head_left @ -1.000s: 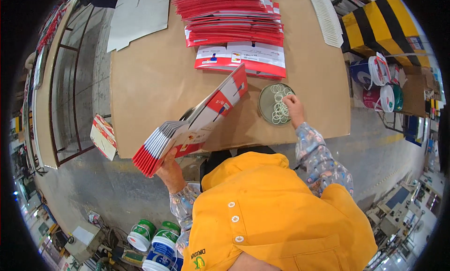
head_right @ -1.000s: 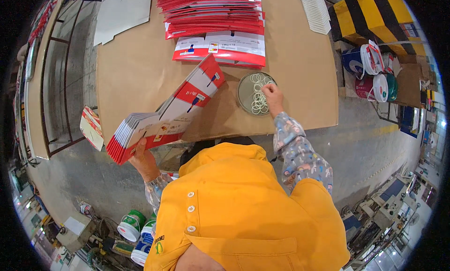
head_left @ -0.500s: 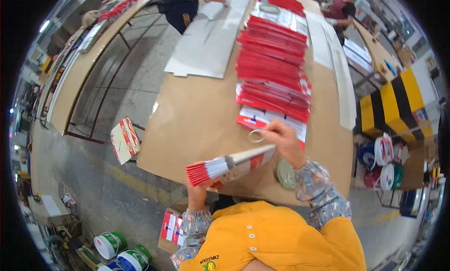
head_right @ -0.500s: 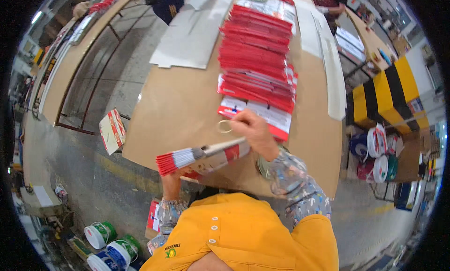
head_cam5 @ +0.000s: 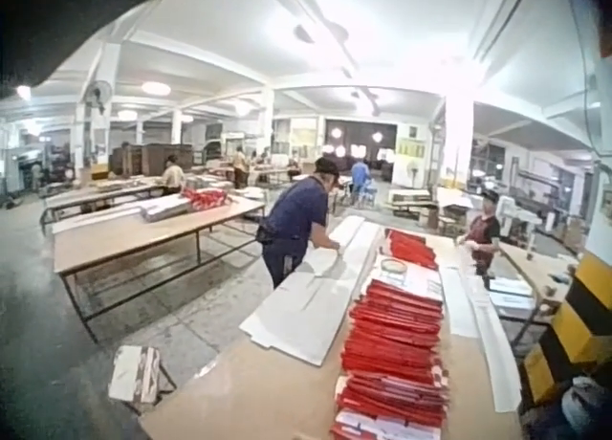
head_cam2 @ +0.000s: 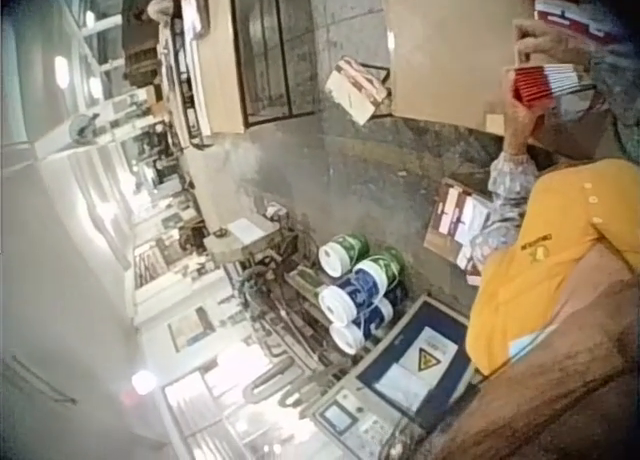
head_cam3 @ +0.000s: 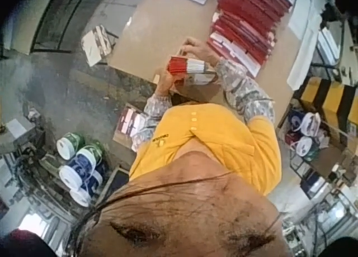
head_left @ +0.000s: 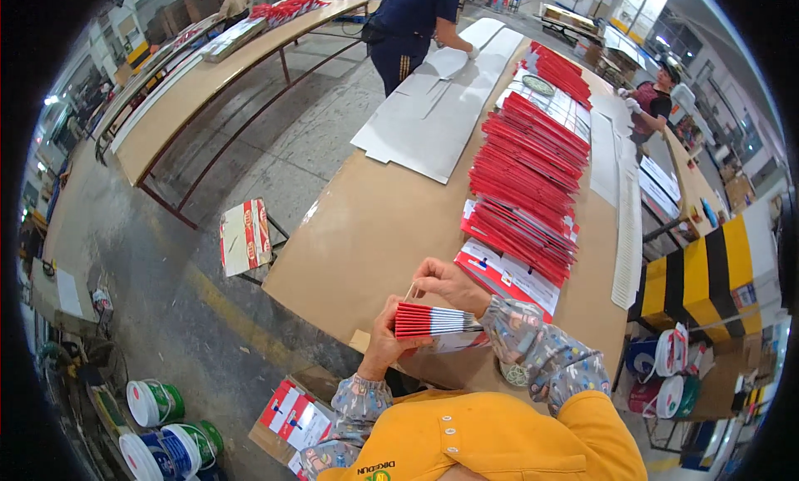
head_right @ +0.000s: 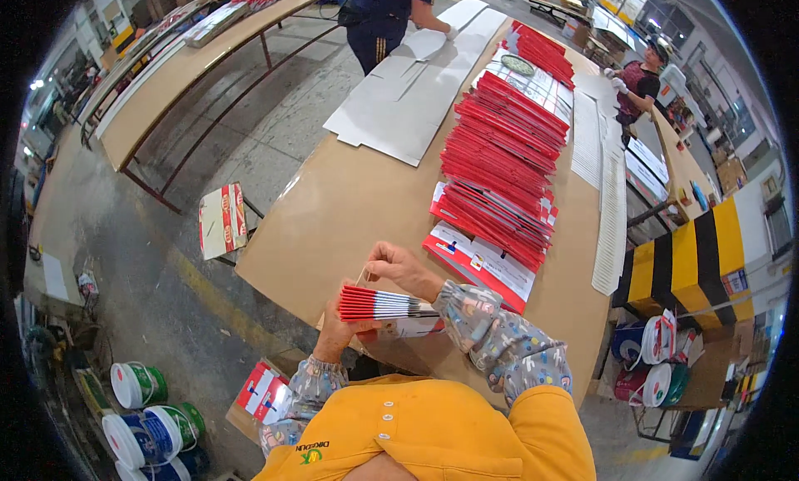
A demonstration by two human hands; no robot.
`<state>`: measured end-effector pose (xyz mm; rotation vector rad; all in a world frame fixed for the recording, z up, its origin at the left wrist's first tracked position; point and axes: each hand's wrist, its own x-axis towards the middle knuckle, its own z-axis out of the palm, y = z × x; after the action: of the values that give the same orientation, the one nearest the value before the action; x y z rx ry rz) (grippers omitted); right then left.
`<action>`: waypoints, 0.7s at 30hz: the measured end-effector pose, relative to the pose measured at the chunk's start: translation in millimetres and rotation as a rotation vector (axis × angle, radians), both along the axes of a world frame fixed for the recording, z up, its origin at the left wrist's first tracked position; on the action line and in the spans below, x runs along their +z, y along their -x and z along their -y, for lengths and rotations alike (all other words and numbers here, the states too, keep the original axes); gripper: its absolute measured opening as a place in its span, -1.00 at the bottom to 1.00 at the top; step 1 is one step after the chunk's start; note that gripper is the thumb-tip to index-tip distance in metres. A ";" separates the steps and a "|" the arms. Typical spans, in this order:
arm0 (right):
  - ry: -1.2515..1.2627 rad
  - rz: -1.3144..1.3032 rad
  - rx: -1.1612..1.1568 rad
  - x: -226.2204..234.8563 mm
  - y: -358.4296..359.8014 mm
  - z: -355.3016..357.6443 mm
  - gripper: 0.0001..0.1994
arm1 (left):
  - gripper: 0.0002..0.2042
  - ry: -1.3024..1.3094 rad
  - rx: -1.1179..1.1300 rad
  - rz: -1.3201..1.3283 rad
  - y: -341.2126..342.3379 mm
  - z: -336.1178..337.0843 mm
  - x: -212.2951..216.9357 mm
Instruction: Organizing and securing stacks of flat cardboard paper boxes using rubber bands.
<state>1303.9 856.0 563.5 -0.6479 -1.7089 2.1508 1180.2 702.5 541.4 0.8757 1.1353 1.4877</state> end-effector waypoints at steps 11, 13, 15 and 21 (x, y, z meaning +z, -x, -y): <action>0.120 0.070 0.158 108.0 25.1 -2.0 -0.87 | -0.45 -0.181 0.016 -0.299 10.7 -19.8 1.3; -0.366 0.085 0.388 117.9 29.9 2.2 -0.85 | -0.48 -0.187 -0.068 -0.096 10.8 -24.1 3.1; -0.557 -0.010 0.497 128.4 34.5 20.4 -0.86 | -0.51 -0.123 -0.061 -0.014 14.3 -19.0 3.9; -1.609 -0.056 0.747 135.5 -18.9 48.9 -0.79 | -0.54 -0.270 0.007 -0.197 15.8 -21.6 12.9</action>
<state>1322.9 807.1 698.9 0.5614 -3.0128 0.3456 1164.4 724.1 554.3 1.2269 1.0938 1.6112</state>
